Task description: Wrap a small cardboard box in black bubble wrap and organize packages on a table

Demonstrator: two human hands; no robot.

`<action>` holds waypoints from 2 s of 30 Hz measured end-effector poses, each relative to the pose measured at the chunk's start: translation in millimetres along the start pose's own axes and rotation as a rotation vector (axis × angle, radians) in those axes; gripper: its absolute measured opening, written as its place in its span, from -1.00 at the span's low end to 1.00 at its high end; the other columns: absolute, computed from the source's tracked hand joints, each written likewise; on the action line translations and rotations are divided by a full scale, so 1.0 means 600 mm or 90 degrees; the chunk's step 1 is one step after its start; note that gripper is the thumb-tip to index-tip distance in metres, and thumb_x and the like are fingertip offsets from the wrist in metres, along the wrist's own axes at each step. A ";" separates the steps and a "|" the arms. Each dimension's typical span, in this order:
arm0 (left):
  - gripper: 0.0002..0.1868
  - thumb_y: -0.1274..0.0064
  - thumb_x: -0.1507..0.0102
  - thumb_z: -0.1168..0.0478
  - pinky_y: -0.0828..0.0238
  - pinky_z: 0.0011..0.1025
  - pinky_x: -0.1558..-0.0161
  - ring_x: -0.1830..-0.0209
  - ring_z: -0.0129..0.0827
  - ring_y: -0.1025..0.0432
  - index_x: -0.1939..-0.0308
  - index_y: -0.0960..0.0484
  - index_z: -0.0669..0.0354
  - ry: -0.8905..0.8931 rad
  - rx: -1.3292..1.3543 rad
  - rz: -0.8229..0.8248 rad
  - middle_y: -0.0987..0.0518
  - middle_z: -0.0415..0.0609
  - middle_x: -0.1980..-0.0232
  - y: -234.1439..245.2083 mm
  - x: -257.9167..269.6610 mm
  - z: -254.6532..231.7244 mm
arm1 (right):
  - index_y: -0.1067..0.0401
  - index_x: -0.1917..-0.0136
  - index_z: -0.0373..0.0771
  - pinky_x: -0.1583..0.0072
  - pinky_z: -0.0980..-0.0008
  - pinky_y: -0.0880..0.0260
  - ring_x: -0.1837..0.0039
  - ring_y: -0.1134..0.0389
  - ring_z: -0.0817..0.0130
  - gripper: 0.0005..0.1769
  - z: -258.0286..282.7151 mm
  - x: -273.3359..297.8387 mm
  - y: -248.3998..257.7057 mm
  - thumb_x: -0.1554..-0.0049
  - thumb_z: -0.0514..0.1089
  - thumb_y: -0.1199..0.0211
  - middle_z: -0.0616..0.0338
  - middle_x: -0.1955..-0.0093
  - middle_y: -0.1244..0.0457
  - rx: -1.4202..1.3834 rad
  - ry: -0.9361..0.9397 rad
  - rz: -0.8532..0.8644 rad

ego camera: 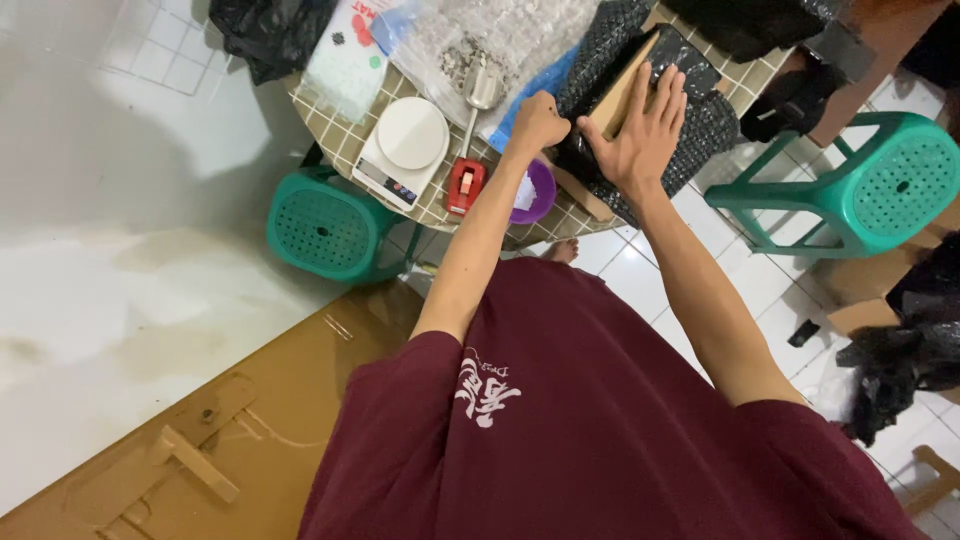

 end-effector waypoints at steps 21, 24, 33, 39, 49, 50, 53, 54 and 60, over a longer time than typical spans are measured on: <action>-0.67 -0.18 -0.19 0.11 -0.30 -0.42 0.10 0.13 -0.38 -0.44 0.07 -0.40 0.06 0.003 0.410 0.018 -0.49 -0.12 0.06 0.090 0.149 -0.050 | 0.32 -0.76 -0.06 -0.71 -0.07 0.39 -0.77 0.42 -0.04 0.21 -0.009 0.002 -0.002 -0.26 0.80 0.22 -0.14 -0.76 0.38 -0.046 0.022 -0.059; -0.38 -0.26 -0.18 0.28 -0.58 -0.25 -0.27 -0.16 -0.12 -0.59 -0.27 -0.35 0.28 0.051 0.592 0.019 -0.59 0.21 -0.20 0.083 0.175 -0.050 | 0.39 -0.77 -0.01 -0.71 -0.08 0.49 -0.78 0.49 -0.03 0.25 -0.007 -0.003 -0.001 -0.17 0.85 0.38 -0.12 -0.77 0.47 -0.069 -0.006 -0.016; -0.37 -0.42 -0.02 0.20 -0.52 -0.35 -0.11 -0.06 -0.26 -0.55 -0.13 -0.51 0.21 -0.120 0.568 -0.213 -0.65 0.07 -0.06 0.016 0.199 -0.048 | 0.25 -0.76 -0.10 -0.69 -0.15 0.33 -0.75 0.37 -0.13 0.26 -0.014 0.002 0.000 -0.19 0.83 0.33 -0.18 -0.74 0.37 -0.067 0.035 -0.073; -0.58 -0.37 -0.08 0.20 -0.52 -0.34 0.03 0.07 -0.30 -0.58 0.02 -0.61 0.15 -0.019 0.513 -0.300 -0.72 -0.01 0.07 0.007 0.195 -0.050 | 0.18 -0.75 -0.14 -0.68 -0.13 0.32 -0.74 0.35 -0.15 0.22 -0.014 0.000 0.009 -0.21 0.78 0.38 -0.25 -0.72 0.33 -0.075 0.038 -0.075; -0.65 -0.30 -0.19 0.17 -0.49 -0.26 -0.07 -0.03 -0.20 -0.55 -0.04 -0.69 0.16 -0.183 0.362 -0.355 -0.71 0.01 -0.01 -0.004 0.180 -0.042 | 0.26 -0.76 -0.06 -0.71 -0.07 0.37 -0.75 0.38 -0.13 0.06 -0.015 -0.006 -0.001 -0.29 0.66 0.50 -0.23 -0.74 0.37 -0.049 0.017 -0.051; -0.79 -0.29 -0.22 0.18 -0.49 -0.29 0.05 0.07 -0.24 -0.53 0.11 -0.73 0.14 -0.222 0.338 -0.356 -0.71 -0.04 0.10 0.003 0.188 -0.052 | 0.29 -0.76 -0.05 -0.71 -0.07 0.37 -0.76 0.39 -0.14 0.02 -0.017 -0.006 -0.005 -0.32 0.62 0.52 -0.24 -0.74 0.38 -0.037 0.020 -0.047; -0.88 -0.09 -0.21 0.46 -0.29 -0.30 0.23 0.20 -0.16 -0.39 0.39 -0.51 0.25 -0.380 0.285 -0.392 -0.54 -0.05 0.33 0.035 0.216 -0.085 | 0.21 -0.76 -0.07 -0.71 -0.10 0.33 -0.74 0.37 -0.17 -0.07 -0.014 -0.004 0.001 -0.38 0.54 0.44 -0.25 -0.72 0.36 -0.046 0.039 -0.084; -0.88 -0.09 -0.21 0.46 -0.29 -0.30 0.23 0.20 -0.16 -0.39 0.39 -0.51 0.25 -0.382 0.284 -0.391 -0.54 -0.05 0.33 0.025 0.207 -0.076 | 0.21 -0.76 -0.07 -0.71 -0.10 0.33 -0.74 0.37 -0.17 -0.07 -0.014 -0.005 0.004 -0.38 0.54 0.44 -0.25 -0.72 0.36 -0.047 0.038 -0.086; -0.62 0.09 -0.04 0.73 -0.48 -0.17 0.12 -0.06 -0.01 -0.37 0.14 -0.58 0.43 -0.463 0.115 -0.374 -0.53 0.03 0.25 0.001 0.217 -0.091 | 0.17 -0.75 -0.14 -0.69 -0.11 0.28 -0.73 0.35 -0.17 -0.14 -0.012 -0.001 0.013 -0.45 0.44 0.32 -0.26 -0.71 0.33 -0.038 0.053 -0.092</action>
Point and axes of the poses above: each hand's wrist, its own x-axis away from the middle knuckle, its own y-axis out of the back of the hand, z = x × y, the point moved 6 cm from there along -x, towards the middle knuckle
